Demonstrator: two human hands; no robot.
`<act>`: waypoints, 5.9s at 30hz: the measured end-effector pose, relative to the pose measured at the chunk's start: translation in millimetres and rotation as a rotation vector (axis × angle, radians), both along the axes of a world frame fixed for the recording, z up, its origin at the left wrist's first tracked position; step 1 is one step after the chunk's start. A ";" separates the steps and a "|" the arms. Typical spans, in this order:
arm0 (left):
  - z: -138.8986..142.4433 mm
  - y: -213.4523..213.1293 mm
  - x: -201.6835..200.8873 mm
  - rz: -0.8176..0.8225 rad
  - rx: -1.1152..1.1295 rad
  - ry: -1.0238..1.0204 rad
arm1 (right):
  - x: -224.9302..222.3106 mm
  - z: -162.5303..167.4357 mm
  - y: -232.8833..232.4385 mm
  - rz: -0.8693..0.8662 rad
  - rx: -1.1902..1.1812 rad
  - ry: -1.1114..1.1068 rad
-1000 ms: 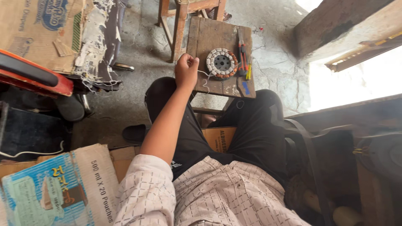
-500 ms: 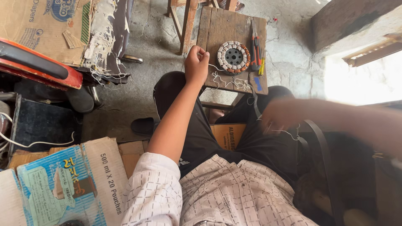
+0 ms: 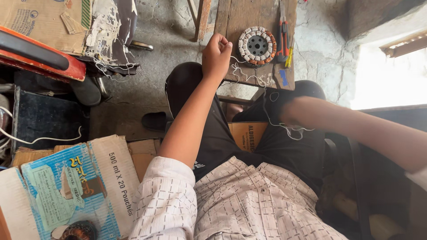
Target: The person uses a screwdriver to manipulate white wires on a circular electrical component, likely a motor stator. They repeatedly insert the tool into slots, pull and adjust the wires, and reposition the component on a wooden workbench.
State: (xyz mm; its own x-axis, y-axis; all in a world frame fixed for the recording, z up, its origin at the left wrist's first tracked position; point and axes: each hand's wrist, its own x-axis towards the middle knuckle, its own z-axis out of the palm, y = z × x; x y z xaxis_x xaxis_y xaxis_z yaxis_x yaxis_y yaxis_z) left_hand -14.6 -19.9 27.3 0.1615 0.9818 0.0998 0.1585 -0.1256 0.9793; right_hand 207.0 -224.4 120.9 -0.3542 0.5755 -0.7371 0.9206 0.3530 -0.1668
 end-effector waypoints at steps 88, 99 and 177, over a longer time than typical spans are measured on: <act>14.5 -30.0 0.6 -0.262 0.758 0.630 | -39.8 -70.0 72.3 -0.608 0.754 0.964; 2.4 -33.5 6.9 -0.237 0.922 0.973 | -24.4 -101.8 88.7 -1.425 0.693 1.270; 23.5 -12.8 -9.3 -0.497 0.373 0.171 | -64.3 -59.0 83.4 -0.677 0.943 0.661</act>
